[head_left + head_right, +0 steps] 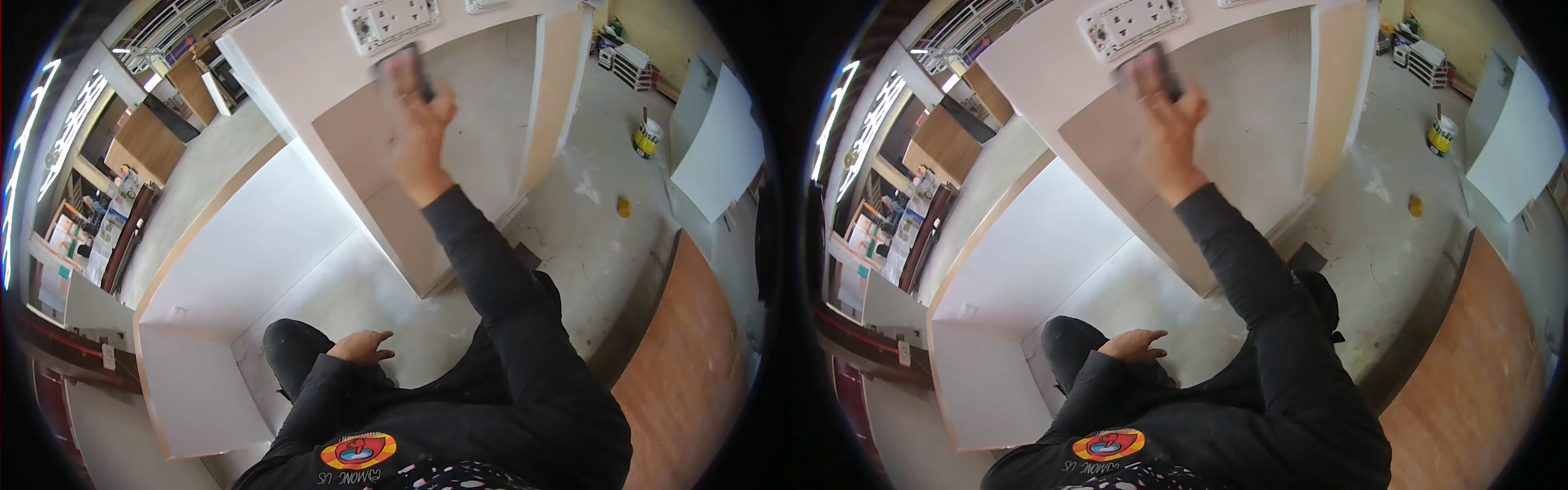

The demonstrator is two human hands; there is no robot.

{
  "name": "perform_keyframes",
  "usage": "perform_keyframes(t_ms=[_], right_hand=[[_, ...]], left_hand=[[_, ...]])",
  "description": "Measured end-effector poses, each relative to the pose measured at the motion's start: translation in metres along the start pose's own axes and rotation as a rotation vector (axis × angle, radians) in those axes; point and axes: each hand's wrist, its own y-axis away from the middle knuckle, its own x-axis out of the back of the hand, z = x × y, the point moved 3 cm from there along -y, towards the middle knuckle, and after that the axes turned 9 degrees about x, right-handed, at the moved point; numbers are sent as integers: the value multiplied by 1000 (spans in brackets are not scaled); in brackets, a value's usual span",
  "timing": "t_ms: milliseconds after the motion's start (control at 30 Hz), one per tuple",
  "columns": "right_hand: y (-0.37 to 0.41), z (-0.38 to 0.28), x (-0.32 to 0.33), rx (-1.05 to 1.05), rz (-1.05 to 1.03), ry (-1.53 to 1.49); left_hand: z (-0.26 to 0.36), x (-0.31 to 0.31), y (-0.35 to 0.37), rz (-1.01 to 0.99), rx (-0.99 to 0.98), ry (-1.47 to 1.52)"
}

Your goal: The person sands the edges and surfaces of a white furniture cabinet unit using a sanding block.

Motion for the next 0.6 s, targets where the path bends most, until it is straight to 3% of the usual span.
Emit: perform_keyframes(t_ms=[33,200,267,333,400,433,500,600], right_hand=[[2,-11,0,65,-10,15],[-17,72,13,-37,11,97],[-14,58,5,-14,25,-9],[-8,32,13,89,-32,51],[-16,16,27,155,-148,-8],[-17,27,27,145,-150,-9],[-24,69,23,-96,-87,102],[-8,25,7,13,-95,126]], left_hand=[[1,0,1,-27,22,-14],[-3,-3,0,5,-13,-27],[0,-1,-1,10,-37,-12],[3,0,-2,-68,19,-71],[4,1,-3,-22,0,-55],[2,-1,1,16,-14,-36],[2,-1,3,11,-12,-20],[0,-2,0,-3,-8,-8]])
